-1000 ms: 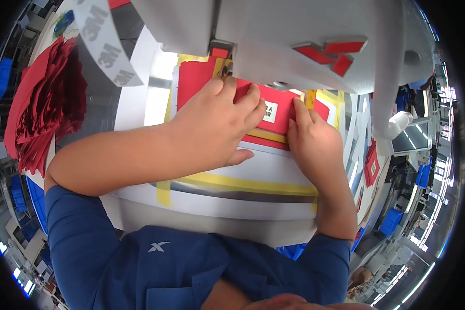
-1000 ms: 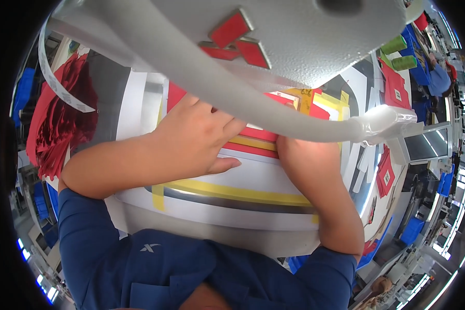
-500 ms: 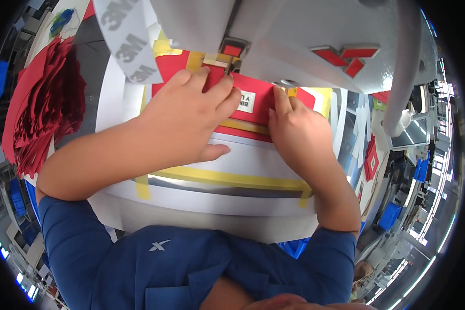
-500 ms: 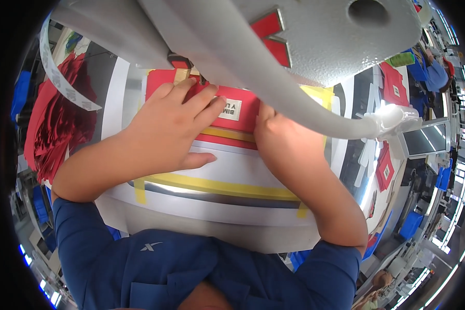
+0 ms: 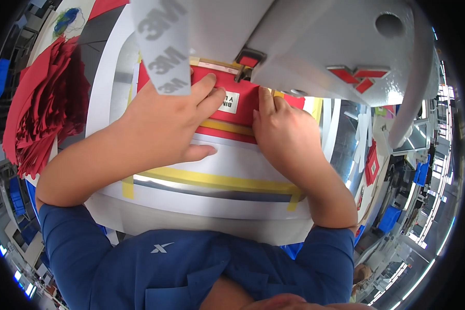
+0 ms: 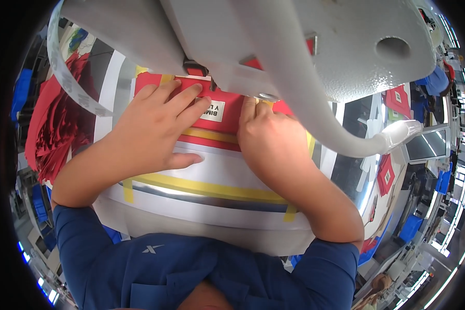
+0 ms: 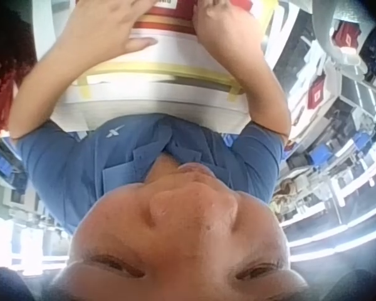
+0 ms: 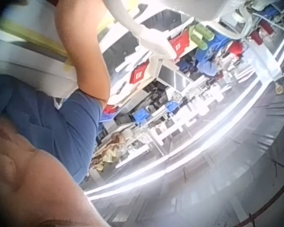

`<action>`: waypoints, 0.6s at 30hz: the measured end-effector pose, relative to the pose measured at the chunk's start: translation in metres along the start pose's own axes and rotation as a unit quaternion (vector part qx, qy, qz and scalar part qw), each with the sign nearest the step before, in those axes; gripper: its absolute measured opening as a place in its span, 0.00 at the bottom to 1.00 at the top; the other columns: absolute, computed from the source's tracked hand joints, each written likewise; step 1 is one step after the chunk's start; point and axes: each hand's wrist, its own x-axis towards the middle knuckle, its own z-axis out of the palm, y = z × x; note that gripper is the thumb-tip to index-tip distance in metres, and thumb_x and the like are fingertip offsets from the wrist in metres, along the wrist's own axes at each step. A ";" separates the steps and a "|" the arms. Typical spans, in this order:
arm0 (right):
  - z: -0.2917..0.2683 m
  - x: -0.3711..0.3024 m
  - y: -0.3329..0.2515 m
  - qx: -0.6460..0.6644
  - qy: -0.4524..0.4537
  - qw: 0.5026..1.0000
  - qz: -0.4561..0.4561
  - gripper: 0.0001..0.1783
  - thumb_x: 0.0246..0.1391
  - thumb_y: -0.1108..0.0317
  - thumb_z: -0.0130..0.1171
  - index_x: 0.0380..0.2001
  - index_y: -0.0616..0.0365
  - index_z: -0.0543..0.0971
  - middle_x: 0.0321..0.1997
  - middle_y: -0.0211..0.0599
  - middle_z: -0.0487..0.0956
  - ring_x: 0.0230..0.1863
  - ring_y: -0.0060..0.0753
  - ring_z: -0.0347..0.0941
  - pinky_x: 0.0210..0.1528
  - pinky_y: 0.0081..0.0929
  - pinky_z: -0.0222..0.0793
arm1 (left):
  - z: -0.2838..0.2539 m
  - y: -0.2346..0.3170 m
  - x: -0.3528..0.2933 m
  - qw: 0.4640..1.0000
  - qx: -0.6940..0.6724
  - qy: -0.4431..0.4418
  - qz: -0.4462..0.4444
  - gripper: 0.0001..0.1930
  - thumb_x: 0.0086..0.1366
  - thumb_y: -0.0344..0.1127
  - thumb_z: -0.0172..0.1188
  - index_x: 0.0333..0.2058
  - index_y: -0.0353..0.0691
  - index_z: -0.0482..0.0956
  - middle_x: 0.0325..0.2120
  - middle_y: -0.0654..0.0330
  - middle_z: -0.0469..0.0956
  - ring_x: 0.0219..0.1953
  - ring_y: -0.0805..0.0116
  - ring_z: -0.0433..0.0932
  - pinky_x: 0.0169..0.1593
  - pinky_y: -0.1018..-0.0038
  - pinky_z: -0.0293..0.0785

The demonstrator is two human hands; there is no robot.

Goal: Sewing brand labels onto red fabric pieces using an industrial sewing machine.

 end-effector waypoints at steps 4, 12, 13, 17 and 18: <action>0.000 -0.001 -0.001 0.013 0.014 1.000 0.005 0.24 0.69 0.61 0.60 0.60 0.69 0.78 0.35 0.45 0.85 0.31 0.46 0.85 0.33 0.39 0.82 | 0.001 0.003 0.016 0.999 -0.019 0.037 0.000 0.38 0.61 0.54 0.74 0.64 0.40 0.77 0.59 0.49 0.77 0.60 0.44 0.74 0.61 0.55 0.73; -0.010 -0.023 -0.002 0.099 -0.002 0.995 -0.014 0.25 0.67 0.61 0.62 0.61 0.65 0.81 0.30 0.43 0.84 0.29 0.46 0.84 0.32 0.41 0.80 | 0.016 0.008 0.052 0.999 -0.041 0.028 0.018 0.27 0.67 0.44 0.70 0.63 0.43 0.79 0.58 0.50 0.77 0.59 0.44 0.75 0.63 0.51 0.72; -0.012 -0.030 -0.002 0.106 0.001 0.994 -0.009 0.25 0.67 0.61 0.62 0.61 0.65 0.81 0.30 0.43 0.84 0.29 0.46 0.84 0.32 0.41 0.80 | 0.016 0.008 0.053 0.998 -0.025 0.052 0.024 0.26 0.68 0.45 0.68 0.62 0.43 0.80 0.54 0.50 0.79 0.57 0.47 0.77 0.61 0.53 0.72; -0.008 -0.046 0.009 0.163 0.042 0.981 -0.095 0.23 0.63 0.61 0.66 0.55 0.67 0.83 0.29 0.38 0.83 0.26 0.37 0.81 0.30 0.35 0.78 | 0.023 0.010 0.052 0.996 -0.016 0.091 0.016 0.26 0.69 0.47 0.67 0.62 0.45 0.82 0.51 0.51 0.81 0.55 0.48 0.78 0.59 0.53 0.72; -0.005 -0.047 0.011 0.169 0.068 0.977 -0.111 0.24 0.62 0.60 0.68 0.55 0.66 0.83 0.28 0.36 0.82 0.26 0.37 0.81 0.30 0.35 0.77 | 0.024 0.011 0.052 0.996 -0.012 0.084 0.020 0.26 0.69 0.47 0.67 0.62 0.45 0.82 0.51 0.51 0.81 0.55 0.48 0.78 0.59 0.53 0.72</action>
